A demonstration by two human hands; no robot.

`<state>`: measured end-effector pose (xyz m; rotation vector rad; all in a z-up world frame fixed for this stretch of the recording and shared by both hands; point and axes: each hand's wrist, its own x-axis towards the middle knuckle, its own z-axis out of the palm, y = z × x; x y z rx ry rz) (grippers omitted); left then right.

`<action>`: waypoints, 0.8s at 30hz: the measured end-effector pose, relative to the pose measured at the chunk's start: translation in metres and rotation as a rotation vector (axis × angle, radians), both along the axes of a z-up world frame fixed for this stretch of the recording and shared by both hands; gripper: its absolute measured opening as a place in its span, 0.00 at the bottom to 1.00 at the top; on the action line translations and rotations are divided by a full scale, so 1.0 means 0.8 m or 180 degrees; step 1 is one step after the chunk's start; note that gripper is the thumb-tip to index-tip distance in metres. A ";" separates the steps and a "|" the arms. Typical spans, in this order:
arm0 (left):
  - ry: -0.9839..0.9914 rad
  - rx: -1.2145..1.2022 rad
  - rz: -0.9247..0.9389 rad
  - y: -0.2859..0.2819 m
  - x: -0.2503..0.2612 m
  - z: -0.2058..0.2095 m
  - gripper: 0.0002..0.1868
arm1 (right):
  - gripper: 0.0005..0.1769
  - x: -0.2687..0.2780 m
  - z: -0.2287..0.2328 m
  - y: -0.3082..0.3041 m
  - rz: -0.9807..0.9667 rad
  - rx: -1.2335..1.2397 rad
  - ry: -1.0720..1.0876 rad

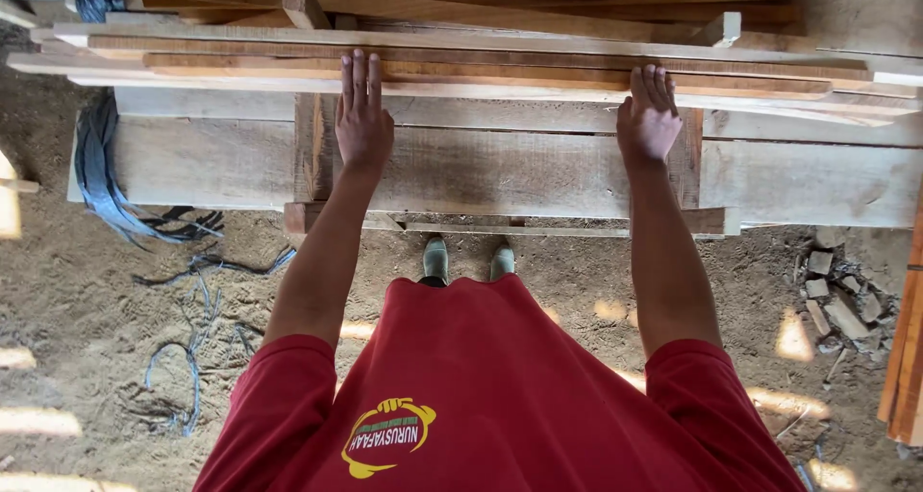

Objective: The recorder is sorting and organizing thin wood planks on a workbench in a workshop.

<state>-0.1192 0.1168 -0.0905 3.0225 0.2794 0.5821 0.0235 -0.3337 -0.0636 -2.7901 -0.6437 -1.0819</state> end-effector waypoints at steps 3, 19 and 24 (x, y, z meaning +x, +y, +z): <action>0.0128 0.0019 0.0057 -0.003 0.001 0.000 0.52 | 0.14 -0.002 0.004 -0.002 -0.0017 -0.0049 -0.0012; -0.0151 0.0035 0.0108 -0.008 0.005 0.001 0.52 | 0.11 0.007 0.004 -0.016 0.0061 -0.0162 0.0007; -0.0056 0.0008 0.0141 -0.002 0.010 -0.009 0.54 | 0.06 0.007 0.009 -0.016 0.0108 -0.0179 -0.0079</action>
